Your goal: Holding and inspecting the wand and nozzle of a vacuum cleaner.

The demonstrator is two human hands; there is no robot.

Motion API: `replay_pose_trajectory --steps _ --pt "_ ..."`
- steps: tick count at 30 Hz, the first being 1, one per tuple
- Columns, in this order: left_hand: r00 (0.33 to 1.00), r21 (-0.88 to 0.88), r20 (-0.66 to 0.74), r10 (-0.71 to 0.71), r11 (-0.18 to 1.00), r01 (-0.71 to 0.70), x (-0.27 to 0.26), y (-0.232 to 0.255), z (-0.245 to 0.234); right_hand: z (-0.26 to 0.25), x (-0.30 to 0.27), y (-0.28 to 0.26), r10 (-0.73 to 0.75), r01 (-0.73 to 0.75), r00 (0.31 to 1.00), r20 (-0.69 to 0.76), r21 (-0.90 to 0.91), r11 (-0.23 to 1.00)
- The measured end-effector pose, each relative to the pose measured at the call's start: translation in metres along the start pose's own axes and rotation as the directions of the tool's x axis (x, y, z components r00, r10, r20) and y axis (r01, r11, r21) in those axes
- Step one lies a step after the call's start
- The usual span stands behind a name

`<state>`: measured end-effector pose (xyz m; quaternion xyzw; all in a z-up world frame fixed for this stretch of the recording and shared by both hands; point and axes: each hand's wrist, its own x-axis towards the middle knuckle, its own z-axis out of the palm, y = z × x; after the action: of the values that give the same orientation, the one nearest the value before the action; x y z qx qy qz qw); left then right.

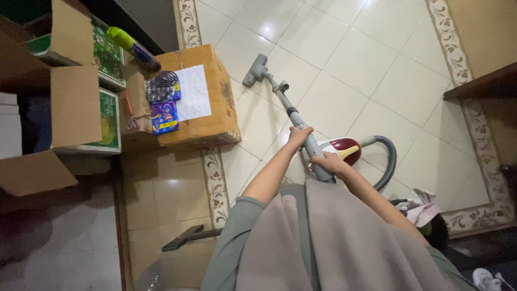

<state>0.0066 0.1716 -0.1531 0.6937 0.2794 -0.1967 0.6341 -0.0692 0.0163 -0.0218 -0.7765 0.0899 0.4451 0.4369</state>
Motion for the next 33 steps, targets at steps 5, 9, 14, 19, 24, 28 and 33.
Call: replay_pose_trajectory --steps 5,9,14,19,24,28,33 --pt "0.998 -0.029 0.061 -0.02 0.999 0.022 -0.04 0.028 0.052 -0.06 -0.053 0.019 -0.06 0.056 0.997 0.056 0.079 0.995" --pt "0.983 -0.181 0.123 0.135 0.977 -0.112 -0.077 0.059 0.085 -0.111 -0.073 0.046 -0.245 0.228 0.958 0.15 0.122 0.966" --pt "0.964 -0.385 0.224 0.142 0.922 -0.046 -0.124 0.11 0.101 -0.138 -0.123 0.037 -0.422 0.224 0.867 0.266 0.548 0.806" --pt "0.951 -0.556 0.253 0.178 0.831 -0.008 -0.111 0.108 0.109 -0.129 -0.105 0.045 -0.445 0.032 0.847 0.292 0.807 0.59" --pt "0.939 -0.74 0.295 0.179 0.665 0.106 -0.107 0.101 0.101 -0.111 -0.083 0.036 -0.283 0.018 0.933 0.221 0.759 0.651" --pt "0.961 -0.702 0.196 0.196 0.712 -0.002 -0.069 0.06 0.098 -0.091 -0.041 0.045 -0.183 -0.014 0.963 0.197 0.716 0.698" --pt "0.993 -0.525 -0.071 0.093 0.843 -0.116 -0.026 0.01 0.07 -0.058 -0.023 0.039 -0.17 0.081 0.966 0.193 0.399 0.913"
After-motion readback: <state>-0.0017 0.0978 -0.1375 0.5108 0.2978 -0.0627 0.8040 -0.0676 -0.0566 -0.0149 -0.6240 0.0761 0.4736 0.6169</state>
